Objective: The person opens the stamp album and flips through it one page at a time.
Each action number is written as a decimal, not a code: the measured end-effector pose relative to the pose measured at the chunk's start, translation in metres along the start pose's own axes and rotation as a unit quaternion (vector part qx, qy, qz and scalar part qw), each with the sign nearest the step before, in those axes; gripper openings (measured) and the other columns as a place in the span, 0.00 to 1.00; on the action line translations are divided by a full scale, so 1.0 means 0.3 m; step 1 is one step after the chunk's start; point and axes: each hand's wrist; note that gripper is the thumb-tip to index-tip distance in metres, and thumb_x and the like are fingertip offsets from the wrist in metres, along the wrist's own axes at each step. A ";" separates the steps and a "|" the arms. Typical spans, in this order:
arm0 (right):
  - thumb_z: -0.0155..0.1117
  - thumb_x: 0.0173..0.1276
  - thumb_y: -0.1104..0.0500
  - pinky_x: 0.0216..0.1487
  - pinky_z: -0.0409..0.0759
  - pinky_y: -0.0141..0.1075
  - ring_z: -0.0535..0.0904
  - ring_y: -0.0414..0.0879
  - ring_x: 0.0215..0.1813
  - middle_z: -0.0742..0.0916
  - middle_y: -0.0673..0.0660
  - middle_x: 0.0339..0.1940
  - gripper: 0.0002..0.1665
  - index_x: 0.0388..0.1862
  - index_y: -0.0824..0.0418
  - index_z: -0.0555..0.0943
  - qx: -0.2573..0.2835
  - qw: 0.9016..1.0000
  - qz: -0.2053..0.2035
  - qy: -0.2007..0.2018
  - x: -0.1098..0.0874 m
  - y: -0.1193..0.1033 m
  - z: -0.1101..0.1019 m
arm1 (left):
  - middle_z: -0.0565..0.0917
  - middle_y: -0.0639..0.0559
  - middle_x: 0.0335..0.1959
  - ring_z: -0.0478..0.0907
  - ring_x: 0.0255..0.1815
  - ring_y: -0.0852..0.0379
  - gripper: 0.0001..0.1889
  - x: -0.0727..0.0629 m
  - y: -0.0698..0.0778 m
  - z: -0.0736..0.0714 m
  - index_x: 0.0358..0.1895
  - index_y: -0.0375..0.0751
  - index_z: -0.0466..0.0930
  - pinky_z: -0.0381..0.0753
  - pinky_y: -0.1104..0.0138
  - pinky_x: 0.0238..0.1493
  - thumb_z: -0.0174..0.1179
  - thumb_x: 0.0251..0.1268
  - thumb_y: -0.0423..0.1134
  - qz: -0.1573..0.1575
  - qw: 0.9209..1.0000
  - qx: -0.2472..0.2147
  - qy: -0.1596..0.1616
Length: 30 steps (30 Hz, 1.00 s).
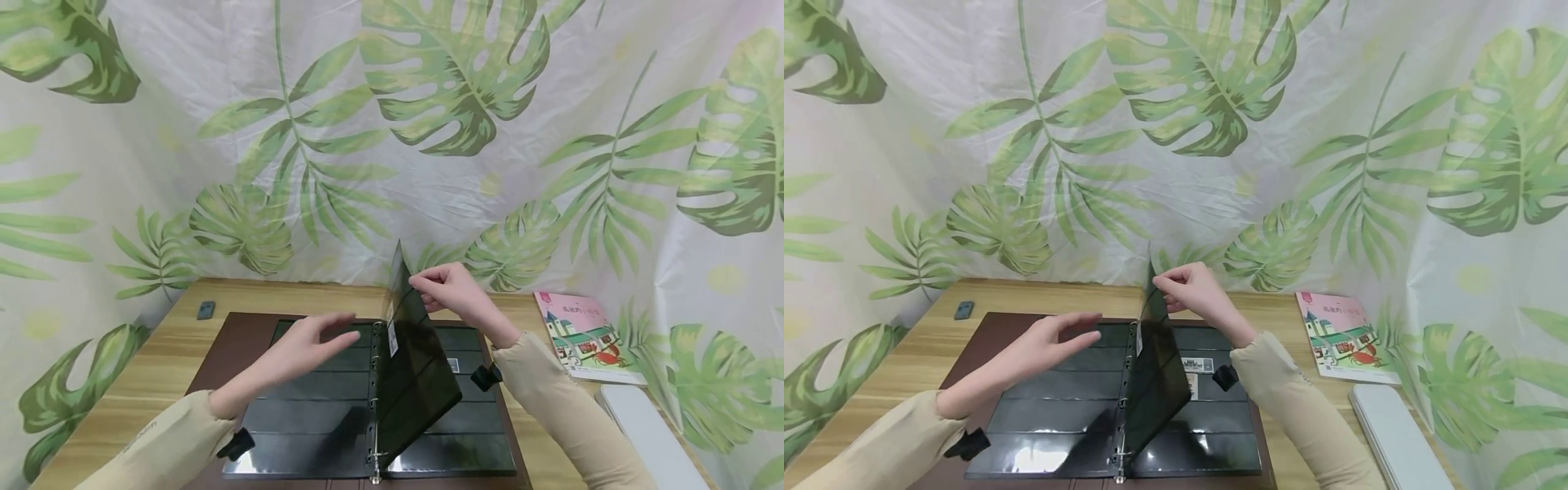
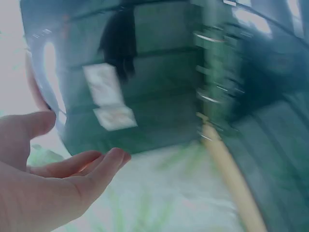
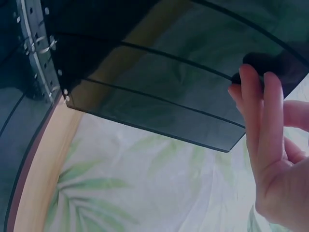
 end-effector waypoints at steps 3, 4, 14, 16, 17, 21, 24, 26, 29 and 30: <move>0.61 0.73 0.55 0.43 0.88 0.39 0.81 0.39 0.33 0.87 0.57 0.37 0.21 0.56 0.68 0.83 -0.007 1.000 -0.004 0.008 0.013 -0.021 0.036 | 0.80 0.40 0.64 0.77 0.66 0.44 0.27 0.034 0.064 -0.002 0.68 0.36 0.73 0.78 0.51 0.62 0.55 0.74 0.51 0.007 0.999 -0.034 -0.003; 0.61 0.73 0.54 0.43 0.88 0.39 0.82 0.40 0.34 0.88 0.60 0.40 0.21 0.56 0.68 0.84 -0.008 1.000 -0.004 0.008 0.017 -0.026 0.048 | 0.80 0.40 0.64 0.78 0.65 0.45 0.27 0.043 0.078 -0.003 0.67 0.36 0.74 0.79 0.52 0.62 0.56 0.74 0.50 0.007 0.999 -0.041 -0.002; 0.62 0.72 0.52 0.42 0.88 0.42 0.90 0.48 0.38 0.90 0.63 0.43 0.18 0.50 0.65 0.86 -0.021 0.999 -0.047 -0.009 0.041 -0.056 0.141 | 0.80 0.43 0.65 0.77 0.66 0.45 0.26 0.060 0.124 -0.026 0.68 0.40 0.73 0.77 0.51 0.64 0.53 0.75 0.52 -0.027 0.994 -0.102 -0.024; 0.62 0.73 0.53 0.41 0.88 0.41 0.90 0.48 0.37 0.91 0.63 0.44 0.17 0.50 0.64 0.86 -0.029 0.998 -0.059 -0.014 0.041 -0.059 0.152 | 0.80 0.42 0.64 0.78 0.65 0.45 0.28 0.059 0.126 -0.035 0.68 0.40 0.73 0.77 0.51 0.64 0.52 0.75 0.55 -0.045 0.992 -0.116 -0.028; 0.62 0.73 0.53 0.40 0.88 0.39 0.91 0.48 0.37 0.91 0.63 0.44 0.17 0.50 0.63 0.86 -0.034 0.997 -0.064 -0.017 0.041 -0.060 0.157 | 0.79 0.42 0.65 0.78 0.65 0.44 0.29 0.058 0.126 -0.040 0.69 0.40 0.72 0.77 0.51 0.64 0.51 0.75 0.56 -0.055 0.990 -0.126 -0.031; 0.61 0.73 0.54 0.40 0.88 0.38 0.91 0.47 0.37 0.91 0.62 0.44 0.16 0.52 0.63 0.85 -0.062 0.994 -0.083 -0.025 0.037 -0.063 0.181 | 0.79 0.38 0.63 0.78 0.65 0.43 0.32 0.063 0.112 -0.051 0.68 0.35 0.70 0.79 0.56 0.65 0.50 0.75 0.58 -0.081 0.981 -0.172 -0.030; 0.61 0.73 0.55 0.42 0.87 0.35 0.90 0.48 0.41 0.91 0.60 0.46 0.16 0.53 0.61 0.85 -0.097 0.989 -0.110 -0.035 0.035 -0.055 0.197 | 0.79 0.36 0.61 0.78 0.64 0.44 0.31 0.067 0.094 -0.057 0.67 0.32 0.70 0.80 0.60 0.63 0.52 0.75 0.56 -0.090 0.976 -0.198 -0.023; 0.60 0.74 0.55 0.45 0.86 0.32 0.89 0.48 0.45 0.90 0.58 0.48 0.16 0.54 0.59 0.85 -0.120 0.984 -0.126 -0.041 0.033 -0.045 0.203 | 0.79 0.35 0.60 0.79 0.63 0.46 0.30 0.066 0.084 -0.065 0.66 0.31 0.70 0.80 0.59 0.63 0.53 0.75 0.54 -0.095 0.974 -0.204 -0.020; 0.60 0.74 0.55 0.49 0.84 0.31 0.88 0.46 0.49 0.90 0.55 0.50 0.15 0.54 0.58 0.85 -0.154 0.977 -0.140 -0.040 0.027 -0.025 0.205 | 0.78 0.34 0.60 0.79 0.61 0.46 0.28 0.057 0.068 -0.083 0.66 0.29 0.69 0.80 0.58 0.63 0.53 0.76 0.49 -0.098 0.974 -0.202 -0.019; 0.59 0.74 0.54 0.51 0.83 0.31 0.87 0.45 0.50 0.90 0.54 0.50 0.15 0.54 0.57 0.85 -0.162 0.976 -0.139 -0.037 0.025 -0.014 0.203 | 0.78 0.34 0.60 0.79 0.61 0.46 0.27 0.051 0.062 -0.091 0.66 0.29 0.69 0.80 0.58 0.63 0.53 0.76 0.48 -0.101 0.975 -0.197 -0.019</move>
Point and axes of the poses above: each hand's wrist, its own x-axis towards the middle knuckle, its own z-axis out of the palm, y = z × x
